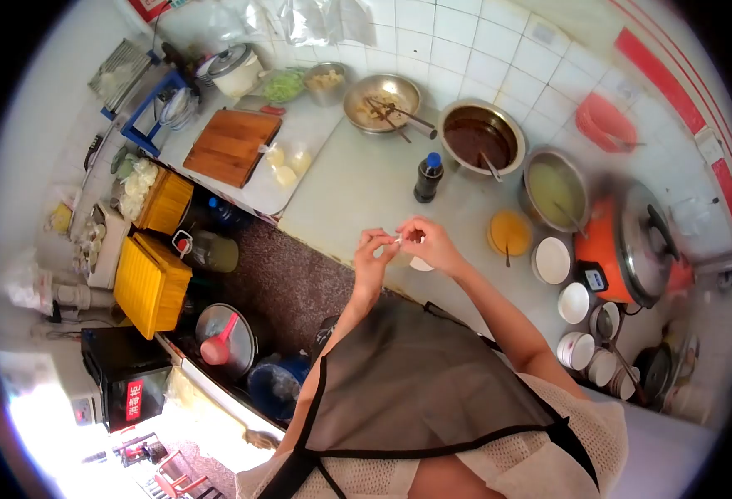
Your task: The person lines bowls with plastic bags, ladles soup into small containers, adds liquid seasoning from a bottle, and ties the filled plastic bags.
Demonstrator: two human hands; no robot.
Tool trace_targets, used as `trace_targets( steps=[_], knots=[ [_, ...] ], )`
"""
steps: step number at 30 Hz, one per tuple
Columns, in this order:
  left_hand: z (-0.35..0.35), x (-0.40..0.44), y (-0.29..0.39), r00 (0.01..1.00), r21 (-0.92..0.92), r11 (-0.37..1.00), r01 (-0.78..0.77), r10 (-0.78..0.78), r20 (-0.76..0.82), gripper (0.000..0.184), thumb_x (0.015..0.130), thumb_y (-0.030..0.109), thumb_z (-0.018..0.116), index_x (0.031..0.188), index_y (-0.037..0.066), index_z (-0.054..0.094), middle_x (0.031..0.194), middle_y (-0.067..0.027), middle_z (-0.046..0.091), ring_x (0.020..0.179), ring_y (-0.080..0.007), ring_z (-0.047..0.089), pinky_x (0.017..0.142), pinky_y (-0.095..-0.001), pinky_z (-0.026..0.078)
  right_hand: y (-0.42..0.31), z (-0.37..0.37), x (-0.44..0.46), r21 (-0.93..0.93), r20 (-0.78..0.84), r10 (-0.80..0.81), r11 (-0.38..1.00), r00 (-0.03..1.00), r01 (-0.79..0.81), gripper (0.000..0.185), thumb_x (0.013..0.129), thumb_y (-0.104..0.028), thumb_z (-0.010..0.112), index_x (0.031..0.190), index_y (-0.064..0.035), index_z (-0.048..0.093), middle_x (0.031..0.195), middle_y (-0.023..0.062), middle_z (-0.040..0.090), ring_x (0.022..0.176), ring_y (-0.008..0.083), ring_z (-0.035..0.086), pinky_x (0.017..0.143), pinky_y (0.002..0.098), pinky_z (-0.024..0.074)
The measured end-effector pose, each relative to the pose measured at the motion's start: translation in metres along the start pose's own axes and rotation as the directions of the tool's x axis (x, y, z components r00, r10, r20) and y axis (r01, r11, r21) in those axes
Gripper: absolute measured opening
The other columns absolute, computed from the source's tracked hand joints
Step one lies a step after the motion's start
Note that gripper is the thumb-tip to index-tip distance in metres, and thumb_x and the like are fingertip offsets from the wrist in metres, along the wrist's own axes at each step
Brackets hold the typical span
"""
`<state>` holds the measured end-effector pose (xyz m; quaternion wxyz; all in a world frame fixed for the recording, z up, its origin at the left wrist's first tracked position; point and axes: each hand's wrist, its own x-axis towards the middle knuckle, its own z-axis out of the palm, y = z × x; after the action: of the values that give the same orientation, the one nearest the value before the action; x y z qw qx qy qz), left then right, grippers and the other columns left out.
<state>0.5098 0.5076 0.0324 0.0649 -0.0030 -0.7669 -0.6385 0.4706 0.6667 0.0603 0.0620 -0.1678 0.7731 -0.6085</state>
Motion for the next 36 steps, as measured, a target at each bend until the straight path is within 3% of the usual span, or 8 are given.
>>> trace_targets(
  steps=[2, 7, 9, 17, 20, 23, 26, 36],
  knots=[
    [0.002, -0.003, -0.001, 0.949, -0.547, 0.776, 0.314, -0.276, 0.154, 0.008, 0.081, 0.004, 0.064, 0.088, 0.0, 0.066, 0.106, -0.0017, 0.051, 0.108, -0.0163, 0.045, 0.092, -0.0292, 0.035, 0.008, -0.004, 0.003, 0.146, 0.06, 0.004, 0.989, 0.998, -0.013, 0.013, 0.072, -0.005, 0.068, 0.079, -0.0033, 0.057, 0.09, 0.0058, 0.056, 0.07, 0.0117, 0.047, 0.062, 0.0268, 0.0411],
    [0.003, 0.0, -0.01, 0.914, -0.589, 0.72, 0.368, -0.397, 0.086, 0.009, 0.082, 0.003, 0.063, 0.088, -0.002, 0.066, 0.104, -0.0007, 0.052, 0.102, -0.0138, 0.048, 0.09, -0.0267, 0.035, 0.008, 0.005, 0.002, -0.392, -0.155, -0.399, 0.865, 0.904, 0.315, 0.008, 0.076, -0.009, 0.068, 0.075, -0.0032, 0.063, 0.099, 0.0081, 0.06, 0.066, 0.0142, 0.052, 0.06, 0.0271, 0.0428],
    [0.003, 0.002, -0.013, 0.918, -0.587, 0.738, 0.334, -0.395, 0.025, 0.008, 0.082, 0.003, 0.063, 0.087, -0.003, 0.066, 0.103, -0.0008, 0.052, 0.1, -0.0136, 0.049, 0.089, -0.0263, 0.036, 0.005, 0.012, 0.002, -0.363, -0.138, -0.239, 0.915, 0.961, 0.175, 0.009, 0.075, -0.009, 0.068, 0.074, -0.0023, 0.062, 0.094, 0.0079, 0.061, 0.065, 0.0147, 0.054, 0.06, 0.0276, 0.0439],
    [-0.007, 0.013, -0.01, 0.983, 0.212, 0.977, 0.034, 0.005, -0.182, 0.007, 0.078, 0.006, 0.066, 0.078, 0.0, 0.068, 0.09, -0.0038, 0.054, 0.093, -0.0157, 0.051, 0.084, -0.0264, 0.039, -0.004, 0.015, 0.029, -0.248, 0.099, 0.144, 0.962, 0.985, -0.115, 0.013, 0.073, -0.01, 0.067, 0.078, 0.0008, 0.061, 0.074, 0.0138, 0.06, 0.069, 0.0239, 0.061, 0.063, 0.0336, 0.0481],
    [-0.015, 0.019, -0.018, 0.955, -0.198, 0.947, 0.255, -0.278, -0.101, 0.009, 0.08, 0.008, 0.065, 0.083, 0.001, 0.066, 0.092, -0.0031, 0.055, 0.094, -0.0152, 0.05, 0.083, -0.0269, 0.039, -0.018, 0.022, 0.038, -0.324, 0.161, 0.102, 0.945, 0.982, -0.045, 0.017, 0.071, -0.009, 0.065, 0.085, -0.0006, 0.059, 0.077, 0.0139, 0.06, 0.071, 0.0254, 0.061, 0.062, 0.0359, 0.0479],
    [-0.02, 0.025, -0.038, 0.921, -0.384, 0.865, 0.323, -0.381, -0.083, 0.016, 0.082, 0.007, 0.062, 0.098, 0.002, 0.061, 0.099, -0.0034, 0.055, 0.096, -0.0139, 0.049, 0.084, -0.027, 0.039, -0.018, 0.029, 0.05, -0.547, 0.323, -0.284, 0.722, 0.903, 0.423, 0.023, 0.068, -0.007, 0.063, 0.089, -0.0026, 0.056, 0.077, 0.0122, 0.057, 0.072, 0.0282, 0.059, 0.061, 0.0383, 0.0473],
    [-0.021, 0.032, -0.024, 0.985, -0.54, 0.832, 0.129, -0.172, -0.031, 0.024, 0.089, 0.015, 0.053, 0.111, 0.006, 0.054, 0.104, -0.0033, 0.054, 0.096, -0.0122, 0.048, 0.084, -0.0272, 0.039, -0.027, 0.034, 0.067, -0.405, 0.397, -0.372, 0.75, 0.839, 0.524, 0.022, 0.066, -0.007, 0.062, 0.086, -0.0041, 0.054, 0.078, 0.0106, 0.054, 0.072, 0.0294, 0.056, 0.059, 0.0402, 0.0464],
    [-0.058, 0.076, -0.058, 0.871, -0.477, 0.738, 0.476, -0.469, 0.143, 0.034, 0.096, 0.027, 0.035, 0.117, 0.003, 0.047, 0.112, -0.0066, 0.048, 0.104, -0.017, 0.044, 0.091, -0.0294, 0.036, -0.009, 0.053, 0.165, -0.322, 0.628, -0.48, 0.556, 0.613, 0.766, 0.015, 0.071, -0.011, 0.062, 0.078, -0.0046, 0.051, 0.079, 0.0091, 0.052, 0.075, 0.0274, 0.055, 0.06, 0.0369, 0.0467]
  ],
)
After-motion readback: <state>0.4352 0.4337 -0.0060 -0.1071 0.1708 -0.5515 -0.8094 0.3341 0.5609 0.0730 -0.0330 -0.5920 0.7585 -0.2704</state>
